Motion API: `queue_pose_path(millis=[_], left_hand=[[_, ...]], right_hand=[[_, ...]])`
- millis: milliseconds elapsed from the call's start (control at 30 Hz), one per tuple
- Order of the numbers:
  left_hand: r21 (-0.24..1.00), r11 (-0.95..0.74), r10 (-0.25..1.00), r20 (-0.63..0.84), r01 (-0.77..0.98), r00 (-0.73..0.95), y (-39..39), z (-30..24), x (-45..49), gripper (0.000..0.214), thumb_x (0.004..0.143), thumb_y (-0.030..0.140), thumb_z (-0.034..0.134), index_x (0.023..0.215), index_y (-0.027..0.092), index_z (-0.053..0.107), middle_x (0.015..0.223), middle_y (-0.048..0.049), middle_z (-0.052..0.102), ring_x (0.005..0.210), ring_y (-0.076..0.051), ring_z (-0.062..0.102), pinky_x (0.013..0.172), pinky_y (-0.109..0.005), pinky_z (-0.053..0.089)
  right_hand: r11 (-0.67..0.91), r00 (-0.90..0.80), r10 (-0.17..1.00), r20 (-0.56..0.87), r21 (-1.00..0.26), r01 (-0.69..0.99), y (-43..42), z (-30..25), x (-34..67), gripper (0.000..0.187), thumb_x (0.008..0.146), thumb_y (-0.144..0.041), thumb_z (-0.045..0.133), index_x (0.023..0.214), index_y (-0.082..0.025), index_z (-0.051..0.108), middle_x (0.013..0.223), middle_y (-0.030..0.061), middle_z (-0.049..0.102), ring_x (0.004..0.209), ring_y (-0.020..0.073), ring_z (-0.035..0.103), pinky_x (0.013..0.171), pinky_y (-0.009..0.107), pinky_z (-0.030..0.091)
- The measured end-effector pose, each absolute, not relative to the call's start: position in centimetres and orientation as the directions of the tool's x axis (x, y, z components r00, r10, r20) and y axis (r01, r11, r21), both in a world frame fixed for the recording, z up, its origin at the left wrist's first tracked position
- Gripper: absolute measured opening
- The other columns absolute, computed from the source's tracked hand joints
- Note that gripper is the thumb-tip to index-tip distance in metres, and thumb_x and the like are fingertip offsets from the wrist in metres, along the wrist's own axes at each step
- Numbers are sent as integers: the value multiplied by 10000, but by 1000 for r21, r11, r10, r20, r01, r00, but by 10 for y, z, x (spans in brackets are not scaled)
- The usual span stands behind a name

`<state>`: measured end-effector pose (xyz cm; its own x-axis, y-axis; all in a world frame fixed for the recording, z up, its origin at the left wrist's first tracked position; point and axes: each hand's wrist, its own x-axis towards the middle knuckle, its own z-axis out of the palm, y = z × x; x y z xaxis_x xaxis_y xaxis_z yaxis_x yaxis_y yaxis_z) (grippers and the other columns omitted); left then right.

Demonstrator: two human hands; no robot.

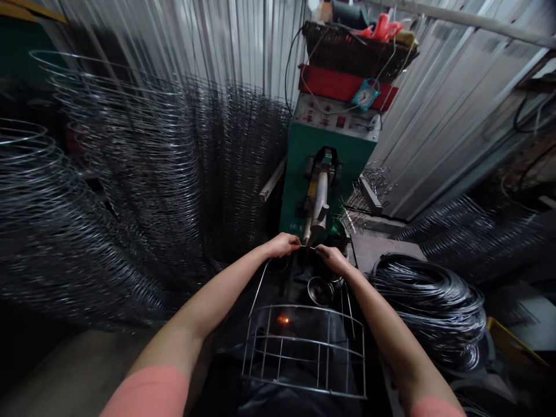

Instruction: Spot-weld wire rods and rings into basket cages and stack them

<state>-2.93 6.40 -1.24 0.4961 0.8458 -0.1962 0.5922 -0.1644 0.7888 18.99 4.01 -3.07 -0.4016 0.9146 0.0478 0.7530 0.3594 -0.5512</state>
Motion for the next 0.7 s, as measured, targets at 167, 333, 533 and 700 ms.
queue_pose_path(millis=[167, 333, 533, 700], left_hand=[[774, -171, 837, -213, 609, 505, 62, -9, -28, 294, 819, 363, 456, 991, 169, 596, 498, 53, 462, 323, -72, 371, 336, -191, 273], [764, -178, 826, -227, 621, 516, 64, -8, -29, 281, 820, 351, 456, 992, 176, 594, 496, 52, 472, 316, -74, 377, 336, -191, 279], [760, -188, 821, -226, 622, 524, 66, -7, -30, 252, 819, 318, 468, 987, 184, 600, 492, 55, 474, 326, -68, 377, 354, -185, 288], [758, -188, 819, -230, 624, 526, 66, -6, -30, 247, 819, 297, 457, 992, 186, 596, 499, 54, 484, 319, -67, 371, 347, -183, 283]], right_hand=[[327, -368, 928, 52, -586, 741, 38, -31, 187, 238, 814, -321, 408, 769, -158, 576, 597, -16, 498, 561, 116, 426, 525, 213, 307], [293, -343, 939, 28, -590, 753, 39, -31, 189, 244, 817, -345, 399, 704, -175, 532, 576, -35, 446, 563, 107, 398, 527, 211, 293], [242, -313, 950, -1, -633, 736, 40, -33, 189, 225, 794, -356, 414, 687, -180, 505, 573, -36, 439, 564, 112, 402, 536, 220, 302], [149, -282, 958, -50, -755, 639, 38, -39, 191, 316, 769, -474, 441, 662, -179, 476, 554, -51, 390, 517, 94, 361, 477, 206, 281]])
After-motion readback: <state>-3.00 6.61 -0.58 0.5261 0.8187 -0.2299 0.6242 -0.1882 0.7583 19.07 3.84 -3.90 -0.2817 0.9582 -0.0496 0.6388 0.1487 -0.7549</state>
